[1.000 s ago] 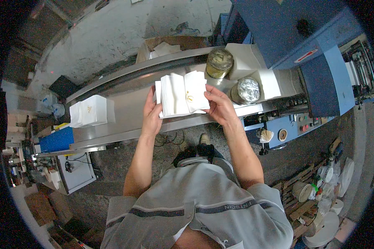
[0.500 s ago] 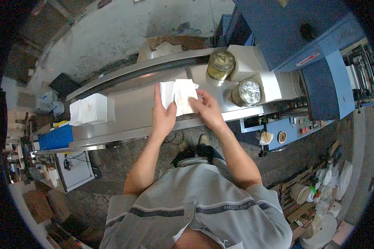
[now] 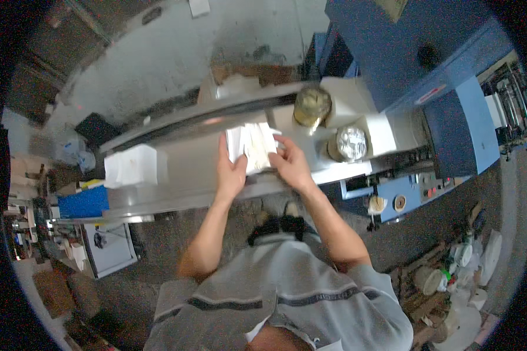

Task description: Organizing and stacking bundles of paper napkins on a metal workbench at a production line.

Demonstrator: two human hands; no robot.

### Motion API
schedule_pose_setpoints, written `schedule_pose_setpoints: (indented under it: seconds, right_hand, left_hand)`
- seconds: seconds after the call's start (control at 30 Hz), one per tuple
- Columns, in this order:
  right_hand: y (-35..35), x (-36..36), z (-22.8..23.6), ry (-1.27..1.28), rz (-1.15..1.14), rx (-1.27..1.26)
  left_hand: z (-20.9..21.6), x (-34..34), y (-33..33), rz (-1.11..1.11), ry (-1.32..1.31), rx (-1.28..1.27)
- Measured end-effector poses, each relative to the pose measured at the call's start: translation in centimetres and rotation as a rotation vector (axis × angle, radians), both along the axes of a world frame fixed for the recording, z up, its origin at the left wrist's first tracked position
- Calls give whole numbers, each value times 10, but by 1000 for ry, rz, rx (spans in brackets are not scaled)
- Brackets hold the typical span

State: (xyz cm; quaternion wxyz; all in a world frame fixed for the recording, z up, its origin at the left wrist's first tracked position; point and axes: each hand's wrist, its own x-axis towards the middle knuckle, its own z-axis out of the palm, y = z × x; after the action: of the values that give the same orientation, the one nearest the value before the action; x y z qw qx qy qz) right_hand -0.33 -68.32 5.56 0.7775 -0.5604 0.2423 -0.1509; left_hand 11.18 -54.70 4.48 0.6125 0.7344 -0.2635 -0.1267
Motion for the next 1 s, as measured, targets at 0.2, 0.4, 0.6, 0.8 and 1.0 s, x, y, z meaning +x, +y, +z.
schedule_pose_setpoints:
  seconds: [0.2, 0.4, 0.6, 0.8, 1.0]
  right_hand:
    - [-54, 81, 34, -88, -256, -573]
    - [-127, 141, 86, 49, -392, -1020]
    - [-100, 91, 106, -23, -399, -970]
    - [-5, 64, 51, 94, -125, -948]
    - [37, 50, 24, 61, -50, -894]
  left_hand:
    - [69, 75, -77, -69, -306, 107]
    - [114, 193, -97, 159, -500, 596]
    - [109, 143, -55, 137, -409, 297]
    - [52, 40, -14, 101, -195, 386]
    - [25, 7, 5, 108, -88, 345]
